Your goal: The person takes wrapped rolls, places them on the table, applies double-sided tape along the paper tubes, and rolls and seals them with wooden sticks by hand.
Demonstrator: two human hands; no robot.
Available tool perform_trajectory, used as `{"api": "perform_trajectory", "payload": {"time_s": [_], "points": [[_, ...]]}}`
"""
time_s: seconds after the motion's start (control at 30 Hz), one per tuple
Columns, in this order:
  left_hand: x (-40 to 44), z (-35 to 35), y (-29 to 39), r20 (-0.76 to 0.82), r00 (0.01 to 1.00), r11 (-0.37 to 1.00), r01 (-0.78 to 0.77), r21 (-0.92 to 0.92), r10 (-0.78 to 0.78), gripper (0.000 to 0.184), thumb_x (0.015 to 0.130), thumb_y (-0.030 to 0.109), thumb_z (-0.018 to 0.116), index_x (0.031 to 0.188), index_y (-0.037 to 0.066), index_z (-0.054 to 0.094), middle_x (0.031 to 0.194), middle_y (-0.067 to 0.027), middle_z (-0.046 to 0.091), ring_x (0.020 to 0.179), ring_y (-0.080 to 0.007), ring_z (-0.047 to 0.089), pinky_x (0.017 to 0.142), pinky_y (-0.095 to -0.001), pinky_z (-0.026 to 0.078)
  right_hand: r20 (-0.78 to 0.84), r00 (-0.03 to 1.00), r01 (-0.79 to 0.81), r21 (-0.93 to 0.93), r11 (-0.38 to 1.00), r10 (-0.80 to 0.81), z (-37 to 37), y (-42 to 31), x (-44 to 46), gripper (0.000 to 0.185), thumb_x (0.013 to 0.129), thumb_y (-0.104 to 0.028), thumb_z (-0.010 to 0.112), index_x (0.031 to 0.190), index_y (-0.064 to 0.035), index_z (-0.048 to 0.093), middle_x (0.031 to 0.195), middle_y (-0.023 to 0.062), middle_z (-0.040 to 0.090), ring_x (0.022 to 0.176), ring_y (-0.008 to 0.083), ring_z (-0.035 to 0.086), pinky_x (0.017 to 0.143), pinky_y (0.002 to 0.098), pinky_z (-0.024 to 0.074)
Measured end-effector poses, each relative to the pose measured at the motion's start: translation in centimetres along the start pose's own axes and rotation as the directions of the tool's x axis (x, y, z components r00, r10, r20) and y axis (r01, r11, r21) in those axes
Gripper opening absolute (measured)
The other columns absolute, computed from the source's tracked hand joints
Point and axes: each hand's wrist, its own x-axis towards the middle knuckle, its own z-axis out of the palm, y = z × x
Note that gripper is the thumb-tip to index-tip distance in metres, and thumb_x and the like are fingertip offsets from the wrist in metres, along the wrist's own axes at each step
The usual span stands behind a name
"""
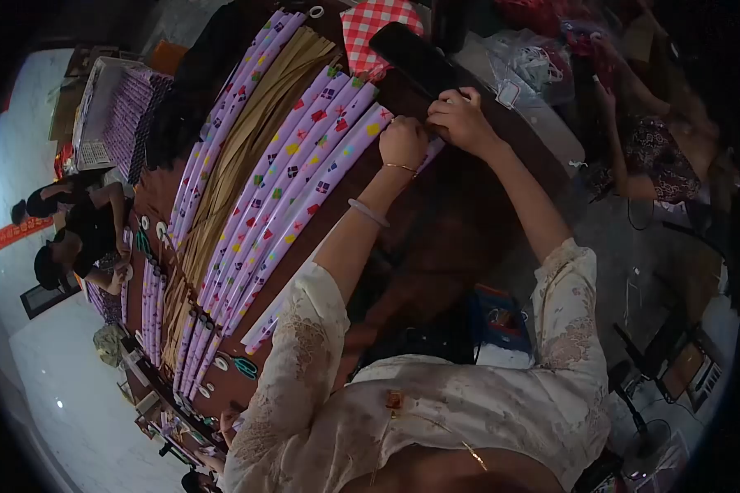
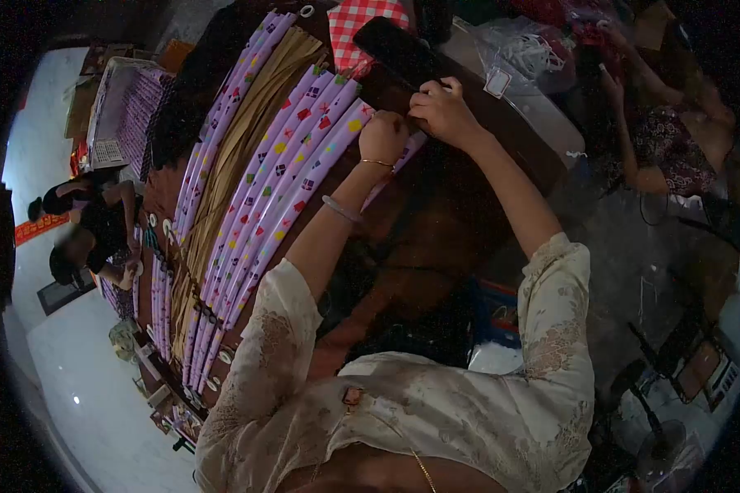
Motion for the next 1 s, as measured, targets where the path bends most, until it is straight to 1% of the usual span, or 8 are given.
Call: {"api": "perform_trajectory", "payload": {"time_s": [0.17, 0.23, 0.33, 0.47, 0.6, 0.73, 0.8, 1.0], "points": [[0.1, 0.3, -0.1, -0.038, 0.999, 0.999, 0.031, 0.004, -0.031, 0.009, 0.067, 0.014, 0.057, 0.066, 0.007, 0.062, 0.071, -0.0141, 0.059, 0.064, -0.0299, 0.058, 0.057, -0.0384, 0.048, -0.108, 0.994, -0.004, 0.052, 0.999, 0.010, 0.8, -0.2, -0.7, 0.013, 0.064, -0.011, 0.064, 0.076, -0.0138, 0.059, 0.085, -0.0050, 0.055, 0.091, 0.0130, 0.050, 0.084, 0.0384, 0.0269], [0.1, 0.3, -0.1, -0.103, 0.994, 0.999, 0.033, -0.003, -0.034, 0.009, 0.066, 0.016, 0.058, 0.064, 0.009, 0.063, 0.071, -0.0136, 0.060, 0.063, -0.0295, 0.058, 0.056, -0.0380, 0.048, -0.155, 0.985, -0.058, 0.096, 0.994, 0.072, 0.9, -0.5, -1.0, 0.009, 0.069, -0.010, 0.062, 0.077, -0.0120, 0.061, 0.089, -0.0033, 0.057, 0.093, 0.0135, 0.050, 0.086, 0.0384, 0.0249], [0.1, 0.1, 0.3, -0.056, 0.993, 0.995, 0.103, 0.009, -0.103, 0.010, 0.066, 0.018, 0.058, 0.066, 0.010, 0.064, 0.072, -0.0133, 0.060, 0.065, -0.0291, 0.059, 0.057, -0.0379, 0.048, -0.178, 0.980, -0.075, 0.082, 0.994, 0.088, 1.0, -0.8, -1.3, 0.009, 0.069, -0.011, 0.062, 0.078, -0.0113, 0.061, 0.088, -0.0021, 0.057, 0.092, 0.0125, 0.052, 0.084, 0.0375, 0.0256], [0.1, -0.2, 0.4, -0.034, 0.995, 0.995, 0.099, 0.016, -0.098, 0.009, 0.065, 0.018, 0.059, 0.066, 0.011, 0.064, 0.072, -0.0124, 0.061, 0.065, -0.0290, 0.059, 0.058, -0.0381, 0.048, -0.174, 0.982, -0.051, 0.087, 0.995, 0.066, 0.8, -0.9, -1.3, 0.011, 0.068, -0.009, 0.061, 0.079, -0.0109, 0.061, 0.089, -0.0019, 0.057, 0.093, 0.0122, 0.052, 0.083, 0.0371, 0.0264], [0.2, -0.4, 0.5, 0.012, 0.985, 0.983, 0.174, -0.055, -0.174, 0.009, 0.064, 0.017, 0.058, 0.066, 0.010, 0.064, 0.072, -0.0113, 0.061, 0.065, -0.0287, 0.059, 0.059, -0.0373, 0.048, -0.159, 0.987, -0.013, 0.057, 0.998, 0.022, 0.9, -0.7, -1.3, 0.013, 0.068, -0.009, 0.061, 0.080, -0.0119, 0.059, 0.090, -0.0020, 0.056, 0.094, 0.0120, 0.052, 0.080, 0.0370, 0.0284], [0.2, -0.4, 0.2, 0.091, 0.963, 0.953, 0.265, -0.146, -0.254, 0.010, 0.064, 0.015, 0.057, 0.070, 0.009, 0.063, 0.074, -0.0110, 0.061, 0.067, -0.0290, 0.059, 0.060, -0.0378, 0.047, -0.133, 0.989, -0.048, 0.089, 0.995, 0.060, 1.0, -1.0, -1.1, 0.013, 0.070, -0.011, 0.060, 0.082, -0.0118, 0.056, 0.090, -0.0017, 0.055, 0.093, 0.0137, 0.052, 0.081, 0.0372, 0.0292], [0.3, -0.1, 0.2, 0.046, 0.969, 0.963, 0.246, -0.110, -0.242, 0.004, 0.061, 0.017, 0.059, 0.062, 0.013, 0.060, 0.072, -0.0069, 0.060, 0.069, -0.0257, 0.059, 0.063, -0.0385, 0.043, -0.121, 0.991, -0.053, 0.094, 0.994, 0.064, 1.3, -1.0, -1.1, 0.013, 0.071, -0.012, 0.059, 0.083, -0.0115, 0.054, 0.090, -0.0012, 0.054, 0.092, 0.0147, 0.052, 0.081, 0.0375, 0.0294], [0.2, -0.1, 0.4, 0.064, 0.976, 0.972, 0.213, -0.099, -0.207, 0.005, 0.061, 0.016, 0.060, 0.063, 0.011, 0.059, 0.073, -0.0088, 0.060, 0.070, -0.0261, 0.058, 0.064, -0.0381, 0.043, -0.095, 0.995, -0.019, 0.013, 1.000, 0.020, 1.6, -0.6, -1.2, 0.015, 0.073, -0.012, 0.057, 0.088, -0.0107, 0.051, 0.092, 0.0024, 0.053, 0.095, 0.0188, 0.049, 0.082, 0.0387, 0.0299]]}}
